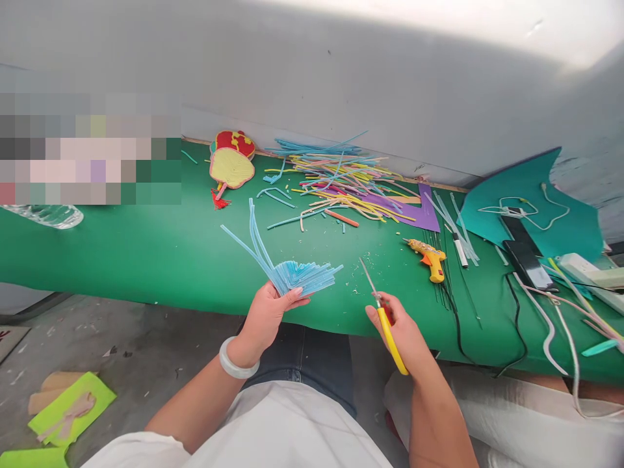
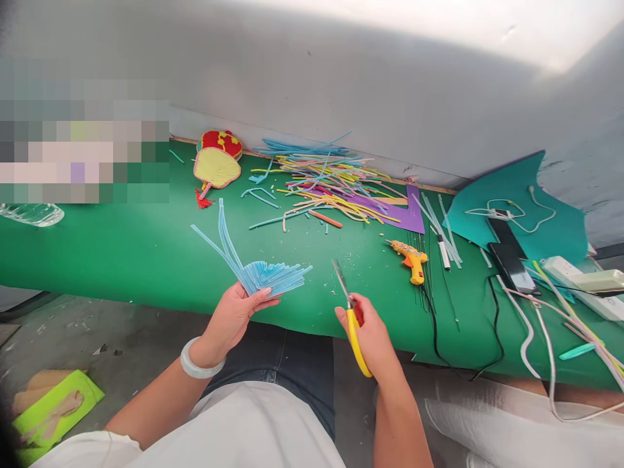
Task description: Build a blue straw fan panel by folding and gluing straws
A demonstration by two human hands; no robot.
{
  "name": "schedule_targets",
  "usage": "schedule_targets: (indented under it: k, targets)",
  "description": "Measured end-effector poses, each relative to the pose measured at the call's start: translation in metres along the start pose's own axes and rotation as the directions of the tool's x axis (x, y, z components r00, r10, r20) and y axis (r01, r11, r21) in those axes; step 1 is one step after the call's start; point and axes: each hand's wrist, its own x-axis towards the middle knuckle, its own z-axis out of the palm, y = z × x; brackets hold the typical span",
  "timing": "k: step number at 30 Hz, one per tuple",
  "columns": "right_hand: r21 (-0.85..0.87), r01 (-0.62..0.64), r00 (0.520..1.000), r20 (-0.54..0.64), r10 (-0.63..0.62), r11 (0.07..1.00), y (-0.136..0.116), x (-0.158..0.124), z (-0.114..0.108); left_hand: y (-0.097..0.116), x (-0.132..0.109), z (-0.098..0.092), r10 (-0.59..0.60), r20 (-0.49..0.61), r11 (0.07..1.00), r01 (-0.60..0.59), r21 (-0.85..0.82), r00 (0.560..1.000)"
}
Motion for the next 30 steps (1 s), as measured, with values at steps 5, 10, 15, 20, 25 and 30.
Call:
schedule_targets:
  k: [5, 10, 15, 20, 25, 30]
  targets:
    - [-0.214, -0.151, 0.966, -0.239, 0.099, 0.965, 0.035, 0.026, -0.013, -0.001, 0.0, 0.0, 0.009, 0.022, 1.0, -0.009, 0.008, 1.0]
    - [-0.331, -0.223, 0.943, -0.312, 0.116, 0.917, 0.056, 0.045, -0.019, -0.003, 0.0, 0.0, 0.016, 0.025, 1.0, -0.016, 0.0, 1.0]
    - [-0.36, -0.242, 0.935, -0.334, 0.118, 0.901, 0.059, 0.052, -0.017, -0.003, 0.001, 0.001, 0.016, 0.033, 1.0, -0.016, -0.001, 0.999]
    - [-0.435, -0.27, 0.927, -0.357, 0.111, 0.859, 0.056, 0.051, -0.013, -0.006, 0.004, 0.001, 0.023, 0.032, 1.0, -0.023, -0.003, 0.999]
    - [-0.466, -0.261, 0.934, -0.343, 0.1, 0.846, 0.06, 0.053, -0.013, -0.006, 0.004, 0.002, -0.004, 0.026, 1.0, 0.004, -0.013, 1.0]
    - [-0.49, -0.194, 0.935, -0.356, 0.008, 0.85, 0.07, 0.065, -0.018, -0.004, 0.004, 0.002, -0.018, 0.024, 1.0, 0.019, -0.016, 1.0]
